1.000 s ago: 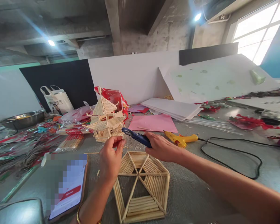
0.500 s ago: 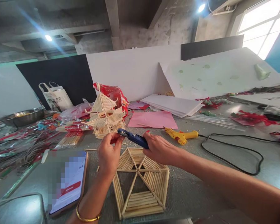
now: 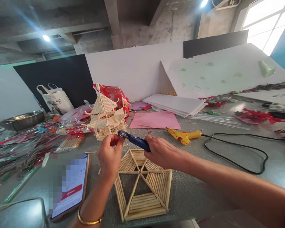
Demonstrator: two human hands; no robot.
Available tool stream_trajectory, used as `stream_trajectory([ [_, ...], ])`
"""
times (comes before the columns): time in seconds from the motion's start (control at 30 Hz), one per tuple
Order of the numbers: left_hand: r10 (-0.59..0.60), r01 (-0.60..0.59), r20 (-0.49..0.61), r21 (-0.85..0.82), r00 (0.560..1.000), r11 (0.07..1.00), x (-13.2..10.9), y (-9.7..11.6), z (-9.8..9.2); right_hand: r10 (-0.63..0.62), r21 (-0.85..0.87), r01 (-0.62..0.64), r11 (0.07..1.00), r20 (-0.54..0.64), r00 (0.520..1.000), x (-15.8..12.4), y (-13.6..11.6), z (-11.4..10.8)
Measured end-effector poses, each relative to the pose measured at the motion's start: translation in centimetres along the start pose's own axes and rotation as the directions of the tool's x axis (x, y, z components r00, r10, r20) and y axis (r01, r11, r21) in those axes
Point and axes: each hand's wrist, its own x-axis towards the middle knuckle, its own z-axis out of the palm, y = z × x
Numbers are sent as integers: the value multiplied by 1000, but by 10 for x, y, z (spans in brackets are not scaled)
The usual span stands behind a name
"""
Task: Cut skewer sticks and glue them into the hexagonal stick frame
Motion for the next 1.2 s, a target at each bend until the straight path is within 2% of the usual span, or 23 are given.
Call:
stream_trajectory([
  [0.5,95,-91,-55,74,994,993,-1,0,-1,4,-2,-4,1000,16,1000,-2,-2,-3],
  [1.0,82,-79,-44,65,996,995,0,-1,-2,-3,15,3,1000,18,1000,-2,-1,-4],
  [1.2,91,-88,-84,39,992,995,1,-1,0,-14,-3,14,1000,-5,1000,-2,-2,-4],
])
